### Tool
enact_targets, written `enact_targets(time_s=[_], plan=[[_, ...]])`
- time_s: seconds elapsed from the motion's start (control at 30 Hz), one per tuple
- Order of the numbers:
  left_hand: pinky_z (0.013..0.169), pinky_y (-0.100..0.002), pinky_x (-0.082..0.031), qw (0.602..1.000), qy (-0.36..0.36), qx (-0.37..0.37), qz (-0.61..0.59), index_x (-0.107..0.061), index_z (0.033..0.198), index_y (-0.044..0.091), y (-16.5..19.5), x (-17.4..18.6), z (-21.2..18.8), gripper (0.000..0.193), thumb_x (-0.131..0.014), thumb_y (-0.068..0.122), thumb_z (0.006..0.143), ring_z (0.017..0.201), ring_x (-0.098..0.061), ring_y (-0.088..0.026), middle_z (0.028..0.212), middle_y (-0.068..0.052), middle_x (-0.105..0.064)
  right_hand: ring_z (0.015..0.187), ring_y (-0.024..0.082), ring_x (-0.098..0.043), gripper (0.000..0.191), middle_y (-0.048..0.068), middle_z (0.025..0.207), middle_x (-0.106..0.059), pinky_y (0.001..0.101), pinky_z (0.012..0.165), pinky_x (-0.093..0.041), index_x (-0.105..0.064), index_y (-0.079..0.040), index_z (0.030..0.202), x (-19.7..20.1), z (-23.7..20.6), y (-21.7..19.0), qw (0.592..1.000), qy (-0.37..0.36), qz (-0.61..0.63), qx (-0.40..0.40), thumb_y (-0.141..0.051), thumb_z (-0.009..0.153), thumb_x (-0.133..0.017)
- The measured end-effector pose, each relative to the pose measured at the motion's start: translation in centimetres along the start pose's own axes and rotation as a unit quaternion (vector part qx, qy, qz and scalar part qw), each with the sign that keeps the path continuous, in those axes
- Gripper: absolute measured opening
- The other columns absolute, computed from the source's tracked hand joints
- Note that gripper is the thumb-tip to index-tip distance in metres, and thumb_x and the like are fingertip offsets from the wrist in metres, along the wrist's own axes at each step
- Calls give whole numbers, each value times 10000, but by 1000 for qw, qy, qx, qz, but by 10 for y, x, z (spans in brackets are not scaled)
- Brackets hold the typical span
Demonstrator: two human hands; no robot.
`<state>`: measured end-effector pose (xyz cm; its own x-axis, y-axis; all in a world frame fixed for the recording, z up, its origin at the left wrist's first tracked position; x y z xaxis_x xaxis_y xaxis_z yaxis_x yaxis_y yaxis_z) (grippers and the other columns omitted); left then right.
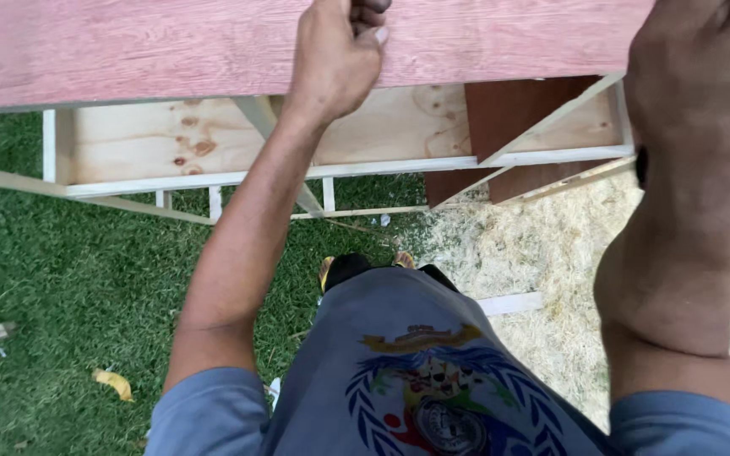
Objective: The person hammers nails into a wooden frame structure outdoors, holding the frame steady with one hand while driving nails with a hammer. They take nails from a pile on the plywood surface and work along the edge of the frame.
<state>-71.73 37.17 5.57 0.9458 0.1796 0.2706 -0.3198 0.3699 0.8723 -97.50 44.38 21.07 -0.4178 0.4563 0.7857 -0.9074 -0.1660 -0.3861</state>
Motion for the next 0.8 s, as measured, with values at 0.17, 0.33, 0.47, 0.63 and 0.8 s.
enact_targets(time_s=[0.17, 0.33, 0.47, 0.63, 0.8], plan=[[814, -321, -590, 1000, -2, -11, 27, -641, 1045, -11, 4, 0, -3, 178, -638, -96, 889, 884, -721, -170, 949, -84, -734, 694, 397, -658, 137, 193, 782, -672, 524, 577, -517, -669, -85, 1128, -40, -11, -14, 941, -200, -220, 160, -118, 1019, -594], [819, -315, -595, 1000, 4, -20, -16, -623, 1045, -15, 5, 0, -1, 219, -635, -123, 855, 895, -712, -165, 953, -84, -721, 866, 366, -688, 157, 198, 972, -692, 467, 758, -555, -623, -7, 1188, -28, -9, 11, 961, -31, -2, 275, -31, 1061, -534], [820, -308, -598, 1000, -6, -13, 9, -634, 1025, 1, 5, 0, -2, 230, -619, -137, 842, 901, -712, -157, 958, -73, -716, 837, 377, -669, 151, 199, 943, -675, 470, 760, -551, -595, 0, 1171, -35, -10, -1, 968, -46, 1, 248, 13, 1023, -569], [804, -312, -601, 1000, -5, -1, 24, -622, 1031, -6, 7, 0, -4, 201, -658, -105, 859, 864, -705, -158, 941, -67, -706, 650, 424, -645, 157, 226, 755, -643, 506, 579, -517, -677, -5, 1083, -36, -7, 4, 951, -92, -171, 240, 7, 931, -713], [802, -329, -607, 999, 25, 6, 21, -667, 1042, 16, 4, -2, 7, 193, -739, 8, 863, 862, -737, -183, 977, -83, -748, 833, 298, -697, 56, 155, 915, -671, 442, 725, -580, -637, 11, 1081, -56, 3, 43, 967, 7, 14, 254, -35, 1073, -669]])
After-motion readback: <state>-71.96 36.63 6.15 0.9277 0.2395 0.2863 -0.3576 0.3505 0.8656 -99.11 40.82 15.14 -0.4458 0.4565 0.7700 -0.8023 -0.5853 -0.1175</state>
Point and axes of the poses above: each hand's wrist, its own z-axis towards the middle knuckle, its own x-axis out of the back of the hand, y = z × x, the point moved 1 cm from there along z, towards the middle knuckle
